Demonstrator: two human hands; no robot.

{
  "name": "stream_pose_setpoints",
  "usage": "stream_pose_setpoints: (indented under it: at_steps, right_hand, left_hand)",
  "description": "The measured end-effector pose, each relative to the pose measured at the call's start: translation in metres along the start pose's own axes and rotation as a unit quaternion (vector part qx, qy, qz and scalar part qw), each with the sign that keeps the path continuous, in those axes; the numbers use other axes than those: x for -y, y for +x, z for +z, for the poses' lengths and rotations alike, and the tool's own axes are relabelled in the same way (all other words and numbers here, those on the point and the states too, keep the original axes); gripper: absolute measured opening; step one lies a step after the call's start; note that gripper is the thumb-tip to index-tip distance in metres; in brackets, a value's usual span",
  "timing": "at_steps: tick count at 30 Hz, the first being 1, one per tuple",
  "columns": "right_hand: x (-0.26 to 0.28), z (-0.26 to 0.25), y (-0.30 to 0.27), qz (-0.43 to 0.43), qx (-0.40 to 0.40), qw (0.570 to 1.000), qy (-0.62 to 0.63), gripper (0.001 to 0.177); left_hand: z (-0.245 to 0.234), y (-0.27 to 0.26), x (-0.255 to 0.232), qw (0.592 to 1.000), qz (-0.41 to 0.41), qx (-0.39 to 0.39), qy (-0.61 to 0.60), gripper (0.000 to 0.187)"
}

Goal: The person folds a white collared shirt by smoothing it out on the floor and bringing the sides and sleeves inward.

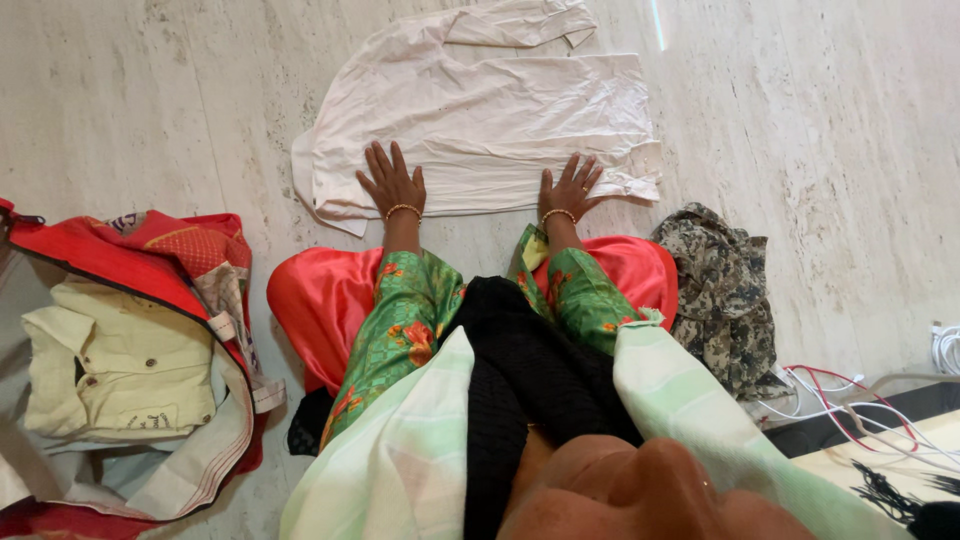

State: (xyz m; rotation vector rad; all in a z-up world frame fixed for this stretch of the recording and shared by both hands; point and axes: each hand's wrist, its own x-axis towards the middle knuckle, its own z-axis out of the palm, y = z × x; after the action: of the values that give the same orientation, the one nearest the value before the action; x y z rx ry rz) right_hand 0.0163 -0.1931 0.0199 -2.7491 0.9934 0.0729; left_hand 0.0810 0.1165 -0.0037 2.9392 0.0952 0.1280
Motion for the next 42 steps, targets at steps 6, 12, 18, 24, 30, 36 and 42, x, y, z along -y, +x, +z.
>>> stream_pose_setpoints:
  at_steps: [6,12,18,24,30,36,42]
  right_hand:
    - [-0.013,0.003,0.009,0.072,-0.029,0.997,-0.022,0.076]
    - [-0.049,-0.014,0.023,0.186,-0.076,0.98,-0.006,0.084]
    - [-0.056,-0.02,0.032,0.229,-0.063,0.971,0.029,0.081]
    - [-0.064,-0.023,0.04,0.221,-0.031,0.974,0.024,0.086]
    - [-0.076,-0.03,0.046,0.194,-0.001,0.979,0.058,0.084]
    - [-0.057,-0.018,0.026,0.13,-0.058,0.989,0.046,0.081]
    - [-0.049,-0.014,0.021,0.104,-0.134,0.985,0.031,0.076]
  left_hand:
    - [-0.006,-0.001,0.011,1.0,0.004,0.001,-0.006,0.081]
    - [-0.032,0.003,0.045,0.993,-0.115,0.005,0.008,0.087]
    - [-0.037,0.007,0.054,0.983,-0.185,-0.012,-0.004,0.086]
    - [-0.043,0.007,0.055,0.983,-0.18,-0.01,-0.022,0.083]
    - [-0.025,0.006,0.063,0.985,-0.167,-0.028,-0.029,0.08]
    - [-0.015,0.006,0.08,0.985,-0.167,-0.02,-0.038,0.073]
    - [-0.023,0.006,0.073,0.982,-0.171,0.009,-0.084,0.072]
